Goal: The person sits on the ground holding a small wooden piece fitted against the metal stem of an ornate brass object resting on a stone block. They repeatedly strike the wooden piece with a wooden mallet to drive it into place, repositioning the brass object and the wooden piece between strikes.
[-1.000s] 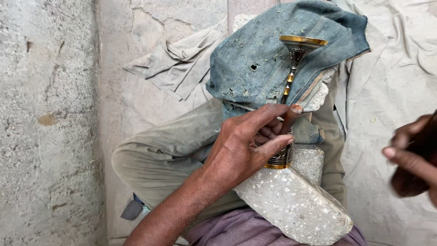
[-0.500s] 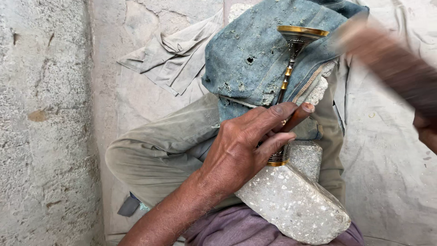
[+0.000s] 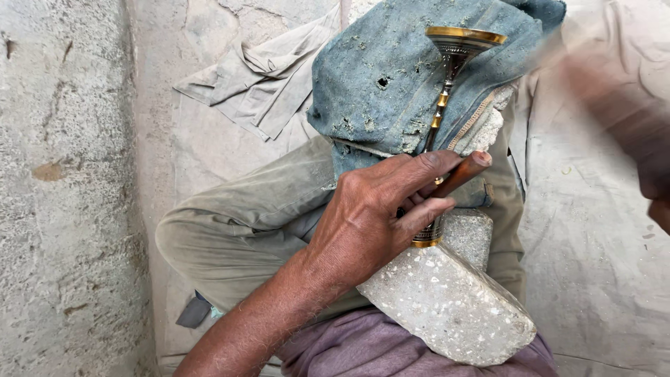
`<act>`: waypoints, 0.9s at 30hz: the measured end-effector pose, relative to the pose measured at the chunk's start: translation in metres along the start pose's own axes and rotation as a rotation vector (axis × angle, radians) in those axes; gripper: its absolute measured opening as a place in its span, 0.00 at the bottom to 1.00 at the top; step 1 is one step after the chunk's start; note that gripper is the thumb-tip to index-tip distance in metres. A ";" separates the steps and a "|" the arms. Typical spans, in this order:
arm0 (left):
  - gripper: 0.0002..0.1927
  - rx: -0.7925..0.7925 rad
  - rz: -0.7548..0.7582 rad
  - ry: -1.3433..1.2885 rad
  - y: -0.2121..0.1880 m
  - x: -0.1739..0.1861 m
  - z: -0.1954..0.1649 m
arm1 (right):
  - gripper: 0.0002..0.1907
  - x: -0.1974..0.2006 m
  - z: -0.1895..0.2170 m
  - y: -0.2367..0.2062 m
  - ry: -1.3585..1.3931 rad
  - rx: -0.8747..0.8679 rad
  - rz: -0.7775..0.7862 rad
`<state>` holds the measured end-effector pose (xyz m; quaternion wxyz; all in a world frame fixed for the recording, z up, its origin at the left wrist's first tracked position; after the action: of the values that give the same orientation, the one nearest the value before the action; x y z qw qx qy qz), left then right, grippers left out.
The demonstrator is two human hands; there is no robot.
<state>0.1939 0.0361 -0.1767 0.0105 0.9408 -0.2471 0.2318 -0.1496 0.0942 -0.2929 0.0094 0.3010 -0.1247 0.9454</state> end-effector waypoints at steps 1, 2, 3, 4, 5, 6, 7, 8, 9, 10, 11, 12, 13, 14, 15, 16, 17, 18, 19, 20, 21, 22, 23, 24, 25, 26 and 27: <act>0.26 -0.011 0.000 0.004 -0.001 0.001 -0.001 | 0.16 0.000 0.000 -0.001 -0.009 0.000 -0.005; 0.26 -0.025 0.002 0.011 -0.002 0.001 -0.002 | 0.16 0.000 0.001 -0.001 -0.014 0.008 0.002; 0.26 -0.038 -0.002 0.017 -0.003 0.002 -0.003 | 0.16 0.000 0.002 -0.003 -0.017 0.005 0.000; 0.26 -0.051 -0.007 0.022 -0.004 0.002 -0.004 | 0.16 0.001 0.002 -0.002 -0.024 -0.006 -0.014; 0.27 -0.065 -0.017 0.027 -0.004 0.003 -0.004 | 0.17 0.002 0.001 -0.004 -0.018 -0.020 -0.021; 0.27 -0.062 -0.023 0.032 -0.004 0.002 -0.004 | 0.17 0.001 0.002 -0.003 -0.019 -0.019 -0.014; 0.28 -0.054 -0.027 0.036 -0.002 0.001 -0.002 | 0.17 0.002 0.004 -0.005 -0.036 -0.011 -0.004; 0.28 -0.050 -0.025 0.042 -0.001 0.000 -0.002 | 0.17 0.002 0.005 -0.004 -0.039 -0.004 0.002; 0.28 -0.038 -0.007 0.035 0.000 -0.001 0.000 | 0.17 0.004 0.006 -0.005 -0.039 -0.001 -0.006; 0.27 -0.029 0.010 0.028 0.000 -0.002 0.001 | 0.17 0.006 0.007 -0.005 -0.044 -0.003 -0.023; 0.27 -0.018 0.023 0.021 0.001 -0.003 0.001 | 0.17 0.006 0.008 -0.005 -0.046 -0.001 -0.029; 0.27 -0.022 0.019 0.014 0.002 -0.002 0.001 | 0.17 0.006 0.010 -0.005 -0.052 0.007 -0.024; 0.27 -0.023 0.015 0.007 0.002 -0.001 0.000 | 0.18 0.006 0.011 -0.006 -0.065 0.005 -0.028; 0.26 -0.028 0.017 0.003 0.002 -0.001 -0.001 | 0.18 0.006 0.012 -0.006 -0.068 0.016 -0.016; 0.27 -0.048 0.016 0.001 0.001 0.000 -0.003 | 0.18 0.006 0.013 -0.006 -0.071 0.016 -0.014; 0.27 -0.066 0.015 -0.002 0.000 0.001 -0.004 | 0.18 0.007 0.013 -0.006 -0.065 0.009 -0.026; 0.27 -0.082 0.006 -0.006 0.000 0.003 -0.006 | 0.18 0.007 0.014 -0.007 -0.063 0.007 -0.031; 0.27 -0.078 0.003 0.004 0.000 0.003 -0.005 | 0.18 0.007 0.015 -0.006 -0.072 0.010 -0.027; 0.26 -0.069 0.004 0.014 0.001 0.003 -0.005 | 0.18 0.007 0.016 -0.007 -0.068 0.009 -0.014; 0.26 -0.065 0.009 0.024 0.002 0.002 -0.004 | 0.18 0.007 0.016 -0.007 -0.078 0.012 -0.013; 0.27 -0.045 0.022 0.006 0.003 0.000 -0.002 | 0.19 0.010 0.016 -0.008 -0.080 -0.001 -0.040; 0.27 -0.023 0.034 -0.012 0.005 -0.001 -0.001 | 0.19 0.010 0.018 -0.008 -0.079 0.012 -0.017; 0.27 0.001 0.043 -0.032 0.006 -0.002 0.001 | 0.19 0.008 0.018 -0.008 -0.076 0.014 -0.016; 0.27 -0.003 0.036 -0.033 0.006 -0.002 0.001 | 0.19 0.011 0.018 -0.009 -0.084 0.017 -0.014; 0.28 -0.007 0.034 -0.033 0.006 -0.002 0.001 | 0.19 0.008 0.018 -0.009 -0.089 0.015 -0.019; 0.28 -0.013 0.036 -0.031 0.006 -0.002 0.000 | 0.19 0.010 0.018 -0.009 -0.081 0.019 -0.014; 0.28 -0.038 0.034 -0.036 0.005 -0.001 -0.001 | 0.19 0.008 0.018 -0.009 -0.089 0.015 -0.012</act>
<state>0.1901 0.0321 -0.1766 0.0199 0.9401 -0.2677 0.2102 -0.1451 0.0981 -0.2726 0.0073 0.3437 -0.1159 0.9319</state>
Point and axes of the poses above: each hand's wrist, its own y-axis towards the middle knuckle, its own x-axis out of the back of the hand, z = x × y, the point moved 8 cm from there along y, towards the middle knuckle, and after that the axes turned 10 degrees about x, right-handed, at the moved point
